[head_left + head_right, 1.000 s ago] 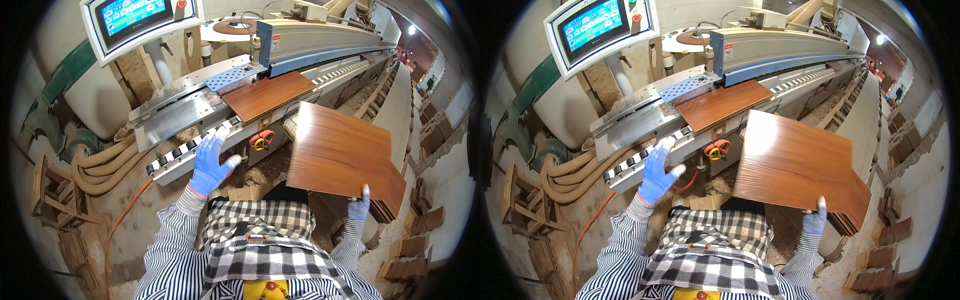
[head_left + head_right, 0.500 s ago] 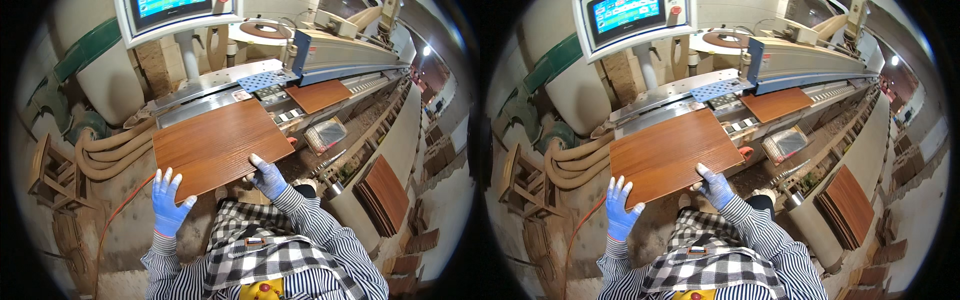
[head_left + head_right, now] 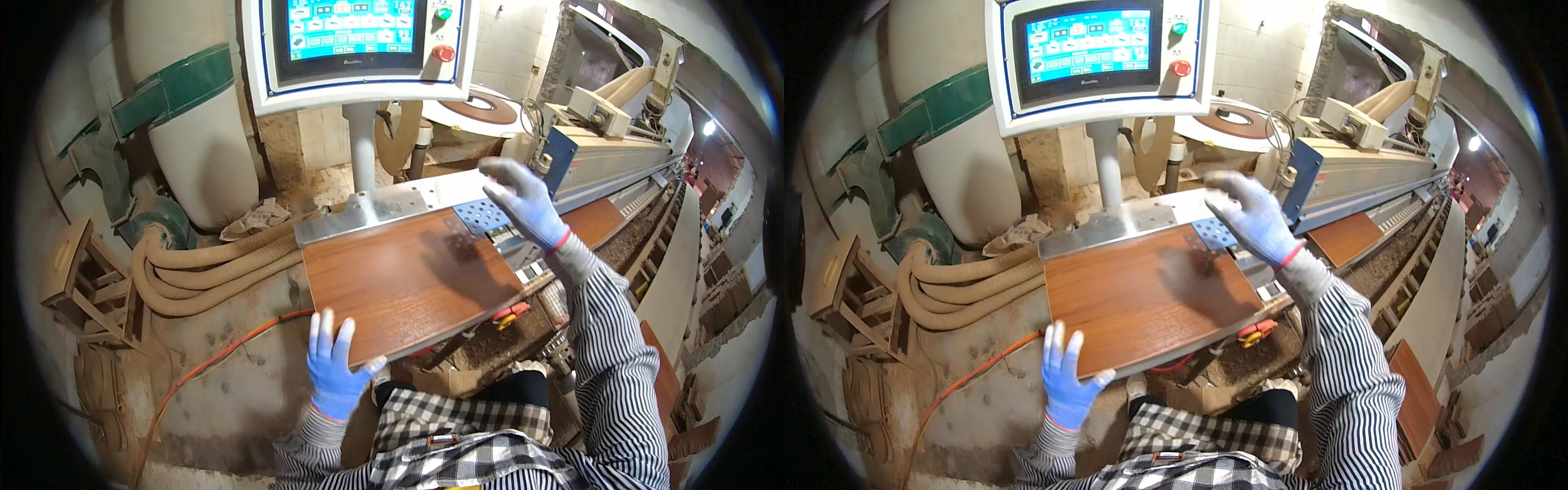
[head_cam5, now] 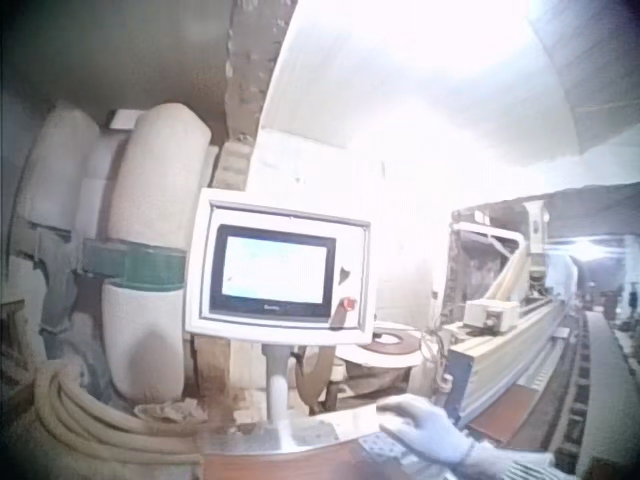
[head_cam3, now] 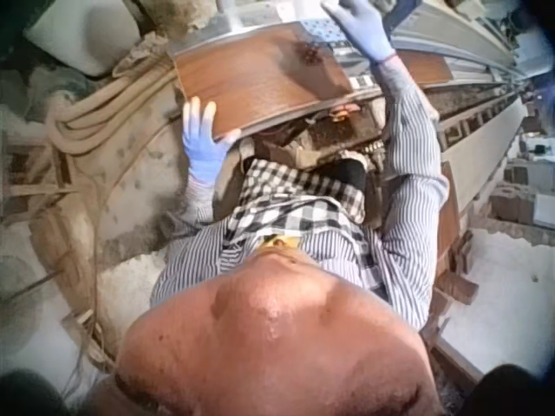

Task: The person operates a CNC woodworking machine, placing rectangular wooden panels onto the conveyor, adjusting the machine via a touchscreen interface, and stacking processed panels. The person wears blue gloves and a checkered apron while handling the wood pieces.

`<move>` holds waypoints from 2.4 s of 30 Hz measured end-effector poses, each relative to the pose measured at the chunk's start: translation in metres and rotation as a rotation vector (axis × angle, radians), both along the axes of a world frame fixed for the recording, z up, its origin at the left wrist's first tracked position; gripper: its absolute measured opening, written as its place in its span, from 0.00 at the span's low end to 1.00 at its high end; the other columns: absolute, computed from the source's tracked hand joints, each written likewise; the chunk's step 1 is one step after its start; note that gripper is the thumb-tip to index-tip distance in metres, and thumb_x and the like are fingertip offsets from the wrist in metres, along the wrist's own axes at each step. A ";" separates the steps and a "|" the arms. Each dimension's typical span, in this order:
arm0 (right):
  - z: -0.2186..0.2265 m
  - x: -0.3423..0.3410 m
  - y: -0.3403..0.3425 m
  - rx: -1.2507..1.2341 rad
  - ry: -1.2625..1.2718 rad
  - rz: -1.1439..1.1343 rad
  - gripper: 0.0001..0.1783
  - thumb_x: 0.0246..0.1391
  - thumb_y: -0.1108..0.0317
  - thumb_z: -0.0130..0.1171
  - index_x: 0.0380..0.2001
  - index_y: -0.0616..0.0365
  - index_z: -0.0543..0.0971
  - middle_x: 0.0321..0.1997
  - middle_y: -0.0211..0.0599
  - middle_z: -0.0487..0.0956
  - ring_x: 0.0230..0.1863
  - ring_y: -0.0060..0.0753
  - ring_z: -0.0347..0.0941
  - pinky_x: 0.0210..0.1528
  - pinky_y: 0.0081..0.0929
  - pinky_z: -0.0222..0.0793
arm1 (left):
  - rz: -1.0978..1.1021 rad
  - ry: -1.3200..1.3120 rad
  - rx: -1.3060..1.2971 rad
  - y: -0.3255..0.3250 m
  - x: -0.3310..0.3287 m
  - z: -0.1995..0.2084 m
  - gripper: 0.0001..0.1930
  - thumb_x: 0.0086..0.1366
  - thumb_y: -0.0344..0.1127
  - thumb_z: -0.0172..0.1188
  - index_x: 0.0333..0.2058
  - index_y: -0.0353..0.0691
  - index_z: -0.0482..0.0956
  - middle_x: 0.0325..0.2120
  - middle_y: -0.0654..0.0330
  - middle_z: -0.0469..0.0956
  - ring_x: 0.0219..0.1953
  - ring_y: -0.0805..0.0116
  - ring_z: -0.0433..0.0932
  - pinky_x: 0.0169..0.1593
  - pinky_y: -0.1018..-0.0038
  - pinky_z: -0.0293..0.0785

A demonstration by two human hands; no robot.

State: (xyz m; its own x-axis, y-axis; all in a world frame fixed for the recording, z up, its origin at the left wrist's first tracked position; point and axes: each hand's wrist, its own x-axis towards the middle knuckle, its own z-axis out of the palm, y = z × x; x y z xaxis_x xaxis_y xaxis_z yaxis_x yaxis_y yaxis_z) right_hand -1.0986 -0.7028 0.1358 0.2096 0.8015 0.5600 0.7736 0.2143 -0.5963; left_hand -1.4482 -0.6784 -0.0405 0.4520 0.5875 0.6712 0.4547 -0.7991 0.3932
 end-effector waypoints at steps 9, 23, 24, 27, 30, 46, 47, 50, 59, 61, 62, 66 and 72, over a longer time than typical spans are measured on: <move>0.041 -0.003 0.166 0.346 -0.875 -0.349 0.29 0.46 0.61 0.63 0.52 0.54 0.69 0.59 0.43 0.69 0.60 0.49 0.64 0.62 0.42 0.57 | -0.008 -0.289 -0.622 -0.018 -0.012 -0.032 0.53 0.46 0.41 0.75 0.65 0.35 0.49 0.50 0.45 0.72 0.50 0.52 0.75 0.53 0.62 0.72; 0.055 -0.002 0.231 0.368 -0.779 -0.478 0.26 0.47 0.64 0.64 0.50 0.53 0.70 0.51 0.46 0.72 0.58 0.47 0.65 0.60 0.44 0.58 | -0.123 -0.249 -0.541 -0.009 -0.014 -0.022 0.55 0.48 0.45 0.74 0.65 0.33 0.45 0.48 0.41 0.71 0.45 0.50 0.77 0.47 0.59 0.75; 0.056 0.000 0.230 0.365 -0.783 -0.481 0.26 0.47 0.64 0.64 0.50 0.53 0.71 0.51 0.46 0.72 0.57 0.47 0.65 0.60 0.44 0.59 | -0.134 -0.253 -0.537 -0.008 -0.014 -0.023 0.55 0.48 0.46 0.74 0.65 0.33 0.45 0.47 0.41 0.71 0.45 0.50 0.77 0.47 0.58 0.75; 0.056 0.000 0.234 0.386 -0.760 -0.484 0.25 0.47 0.64 0.64 0.50 0.53 0.71 0.50 0.44 0.73 0.57 0.46 0.65 0.60 0.43 0.59 | -0.110 -0.226 -0.503 -0.007 -0.015 -0.022 0.55 0.49 0.48 0.73 0.65 0.33 0.45 0.47 0.40 0.71 0.45 0.49 0.77 0.47 0.57 0.74; 0.057 -0.003 0.233 0.416 -0.756 -0.469 0.24 0.47 0.65 0.64 0.49 0.52 0.71 0.50 0.40 0.74 0.56 0.46 0.66 0.60 0.42 0.59 | -0.095 -0.227 -0.543 -0.007 -0.015 -0.028 0.55 0.49 0.50 0.73 0.65 0.34 0.45 0.47 0.40 0.71 0.44 0.48 0.77 0.46 0.56 0.74; 0.055 -0.035 0.246 0.464 -0.855 -0.333 0.26 0.46 0.65 0.64 0.50 0.52 0.71 0.57 0.41 0.71 0.60 0.48 0.63 0.62 0.44 0.57 | -0.136 -0.261 -0.458 -0.003 -0.013 -0.029 0.54 0.52 0.52 0.71 0.65 0.34 0.44 0.43 0.41 0.73 0.40 0.48 0.78 0.42 0.57 0.75; 0.055 -0.035 0.248 0.471 -0.855 -0.334 0.26 0.46 0.65 0.64 0.50 0.52 0.71 0.56 0.41 0.71 0.60 0.48 0.63 0.62 0.44 0.57 | -0.144 -0.268 -0.450 -0.002 -0.013 -0.032 0.54 0.51 0.52 0.71 0.65 0.34 0.44 0.43 0.41 0.73 0.40 0.47 0.78 0.42 0.57 0.75; 0.056 -0.035 0.253 0.459 -0.828 -0.339 0.25 0.46 0.65 0.64 0.49 0.51 0.72 0.55 0.41 0.73 0.59 0.47 0.64 0.62 0.43 0.58 | -0.131 -0.249 -0.427 -0.002 -0.014 -0.034 0.54 0.51 0.52 0.71 0.65 0.34 0.44 0.43 0.41 0.73 0.40 0.47 0.78 0.41 0.57 0.75; 0.056 -0.038 0.254 0.520 -0.835 -0.345 0.21 0.46 0.65 0.62 0.47 0.52 0.73 0.54 0.40 0.74 0.57 0.45 0.66 0.60 0.43 0.58 | -0.097 -0.205 -0.427 -0.004 -0.016 -0.044 0.55 0.50 0.52 0.71 0.65 0.34 0.44 0.41 0.42 0.73 0.38 0.48 0.78 0.39 0.57 0.75; 0.056 -0.038 0.255 0.532 -0.851 -0.343 0.21 0.46 0.65 0.61 0.47 0.52 0.73 0.55 0.40 0.74 0.57 0.45 0.66 0.60 0.43 0.58 | -0.107 -0.214 -0.430 -0.004 -0.015 -0.044 0.55 0.51 0.52 0.71 0.66 0.35 0.43 0.41 0.42 0.73 0.38 0.49 0.78 0.39 0.57 0.75; 0.056 -0.038 0.255 0.530 -0.852 -0.340 0.22 0.46 0.66 0.61 0.47 0.52 0.73 0.55 0.40 0.74 0.57 0.45 0.66 0.60 0.43 0.58 | -0.118 -0.223 -0.432 -0.003 -0.014 -0.038 0.55 0.51 0.52 0.71 0.66 0.35 0.43 0.41 0.42 0.73 0.38 0.50 0.78 0.39 0.57 0.75; 0.059 -0.040 0.252 0.518 -0.858 -0.321 0.22 0.46 0.66 0.61 0.47 0.52 0.73 0.55 0.40 0.73 0.57 0.47 0.66 0.60 0.43 0.58 | -0.124 -0.197 -0.434 -0.003 -0.015 -0.034 0.56 0.51 0.52 0.71 0.66 0.36 0.41 0.41 0.41 0.73 0.39 0.51 0.78 0.39 0.57 0.76; 0.061 -0.047 0.252 0.517 -0.873 -0.308 0.24 0.45 0.66 0.61 0.49 0.52 0.71 0.56 0.41 0.72 0.58 0.48 0.65 0.61 0.43 0.58 | -0.163 -0.252 -0.465 -0.002 -0.014 -0.042 0.56 0.51 0.51 0.71 0.66 0.35 0.41 0.42 0.40 0.73 0.39 0.49 0.78 0.40 0.57 0.76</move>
State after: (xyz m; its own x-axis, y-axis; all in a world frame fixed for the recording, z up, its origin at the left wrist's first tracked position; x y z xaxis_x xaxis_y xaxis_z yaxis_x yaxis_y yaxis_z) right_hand -1.1453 -0.4504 0.1964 -0.2765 0.4032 0.8723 0.9539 0.0046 0.3002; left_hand -1.4620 -0.6805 -0.0820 0.4207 0.7837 0.4570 0.1863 -0.5676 0.8019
